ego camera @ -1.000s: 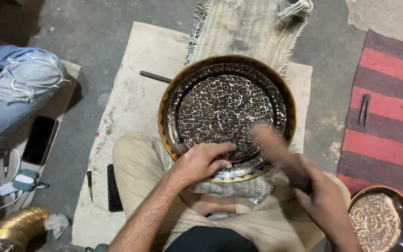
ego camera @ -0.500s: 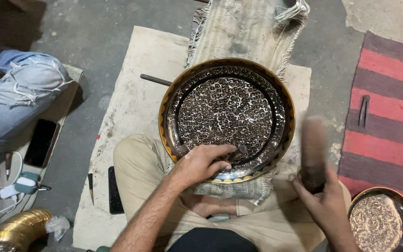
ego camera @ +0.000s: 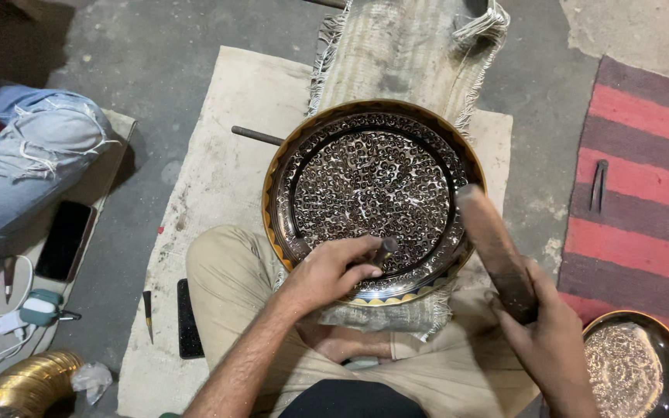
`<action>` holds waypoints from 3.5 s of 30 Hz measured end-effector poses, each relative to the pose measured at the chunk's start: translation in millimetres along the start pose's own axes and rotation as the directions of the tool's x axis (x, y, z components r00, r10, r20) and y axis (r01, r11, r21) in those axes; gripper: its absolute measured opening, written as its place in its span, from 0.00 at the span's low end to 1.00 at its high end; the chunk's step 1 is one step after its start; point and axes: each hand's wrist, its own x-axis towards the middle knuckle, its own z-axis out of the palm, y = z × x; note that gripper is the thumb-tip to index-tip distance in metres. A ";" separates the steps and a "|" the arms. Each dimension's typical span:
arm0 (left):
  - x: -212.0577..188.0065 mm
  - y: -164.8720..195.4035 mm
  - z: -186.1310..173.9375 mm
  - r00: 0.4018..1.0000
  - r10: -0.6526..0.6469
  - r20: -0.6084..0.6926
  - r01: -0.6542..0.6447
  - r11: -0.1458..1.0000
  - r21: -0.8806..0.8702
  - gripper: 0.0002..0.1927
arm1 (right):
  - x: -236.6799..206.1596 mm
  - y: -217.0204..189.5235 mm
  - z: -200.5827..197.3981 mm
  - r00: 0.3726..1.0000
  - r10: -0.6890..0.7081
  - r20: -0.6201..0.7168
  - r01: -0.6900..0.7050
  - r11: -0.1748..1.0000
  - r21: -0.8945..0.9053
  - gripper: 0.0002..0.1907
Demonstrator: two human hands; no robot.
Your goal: The person sits cross-legged and uses a hammer and chisel to engrave a decorative pattern into a large metal plate resting on a cushion. The person repeatedly strikes the chisel to create a textured surface on the plate.
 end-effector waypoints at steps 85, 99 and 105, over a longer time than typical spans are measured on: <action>-3.1 -0.2 2.0 1.000 0.005 0.004 -0.005 0.998 0.063 0.24 | 7.1 15.8 24.9 0.957 -0.281 0.069 0.282 0.959 -0.010 0.37; -5.4 -2.5 0.4 0.996 0.081 -0.020 -0.080 0.996 0.049 0.23 | -2.2 14.9 31.2 0.992 -0.051 0.118 -0.013 0.869 0.494 0.26; -3.7 -3.6 2.8 1.000 0.008 0.019 -0.009 0.996 0.085 0.23 | -10.1 12.9 32.3 0.997 0.047 0.053 -0.059 0.964 0.259 0.29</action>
